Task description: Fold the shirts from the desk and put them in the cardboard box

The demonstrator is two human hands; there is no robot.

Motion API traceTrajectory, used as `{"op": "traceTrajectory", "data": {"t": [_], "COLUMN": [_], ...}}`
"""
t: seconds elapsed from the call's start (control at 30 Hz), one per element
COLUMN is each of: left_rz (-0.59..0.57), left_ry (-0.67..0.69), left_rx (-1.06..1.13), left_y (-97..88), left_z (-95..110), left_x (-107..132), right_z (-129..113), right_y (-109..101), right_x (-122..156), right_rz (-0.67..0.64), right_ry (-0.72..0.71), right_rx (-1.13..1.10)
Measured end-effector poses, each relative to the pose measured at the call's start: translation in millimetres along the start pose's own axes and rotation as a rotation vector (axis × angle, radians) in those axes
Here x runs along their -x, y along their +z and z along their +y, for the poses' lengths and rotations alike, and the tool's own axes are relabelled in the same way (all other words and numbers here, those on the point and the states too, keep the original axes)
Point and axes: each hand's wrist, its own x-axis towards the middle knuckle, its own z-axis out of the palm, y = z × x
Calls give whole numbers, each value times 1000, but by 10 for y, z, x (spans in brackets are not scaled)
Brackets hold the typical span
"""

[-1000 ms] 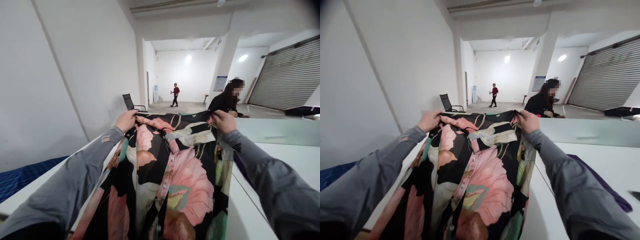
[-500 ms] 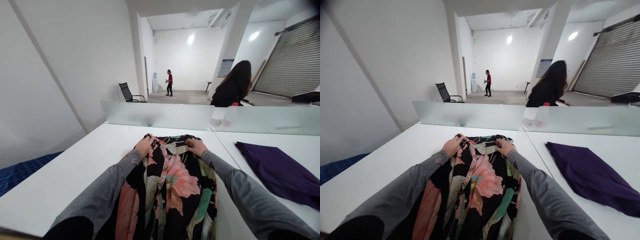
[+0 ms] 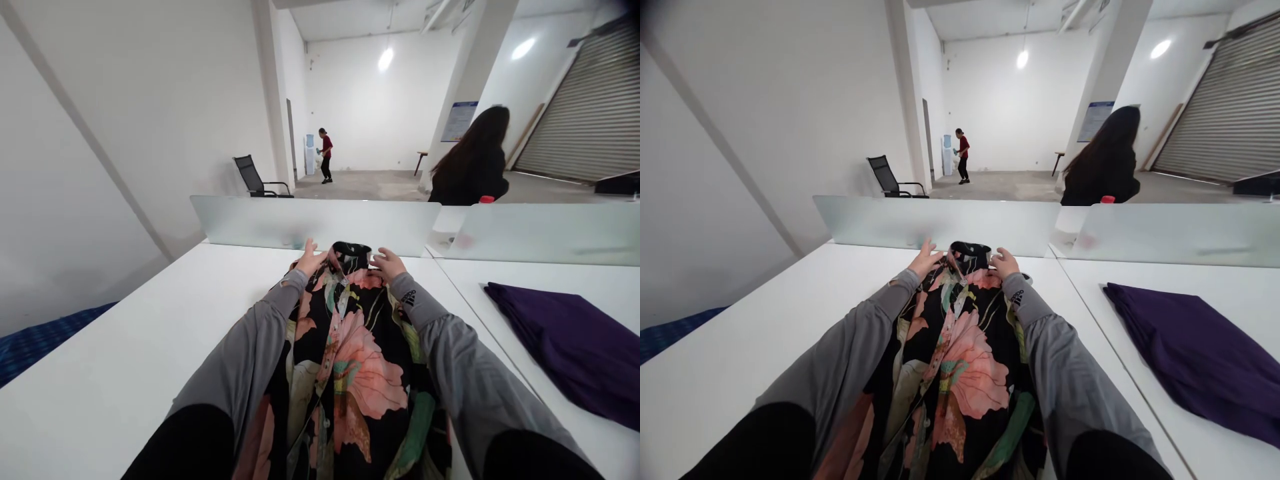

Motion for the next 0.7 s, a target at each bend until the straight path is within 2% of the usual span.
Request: {"op": "traceTrajectory", "data": {"t": [0.03, 0.1, 0.17, 0.23, 0.33, 0.4, 0.43, 0.5, 0.53, 0.63, 0.7], "left_rz": [13, 12, -21, -64, -118, -152, -156, -149, -143, -156, -177], "left_ry": [8, 89, 255, 399, 375, 287, 240, 154, 118, 52, 29], "left_rx": [10, -46, -189, -360, -561, -650, -685, -735, -748, -770, -789], "left_y": [-38, -117, -203, -295, -412, -445, -444, -419, -401, -368, -375], "left_z": [-4, -66, -200, -382, -648, -770, -808, -842, -842, -793, -723], "left_x": [31, 249, 637, 1098, 1666, 1858, 1898, 1908, 1899, 1909, 1955], "right_z": [-19, -8, 81, 225, 424, 495, 516, 553, 575, 659, 692], "right_y": [-33, -177, -412, -673, -941, -1008, -1029, -1104, -1176, -1504, -1693], "right_x": [32, 238, 629, 1152, 1944, 2285, 2366, 2345, 2260, 1877, 1650], "right_rz": [10, 24, 9, -37, -127, -218, -267, -319, -304, -174, -87], "right_ry": [11, 19, -47, -164, -233, -264, -287, -313, -301, -207, -143], "right_rx": [27, 90, 216, 417, 635, 665, 670, 740, 819, 1056, 1110]}}
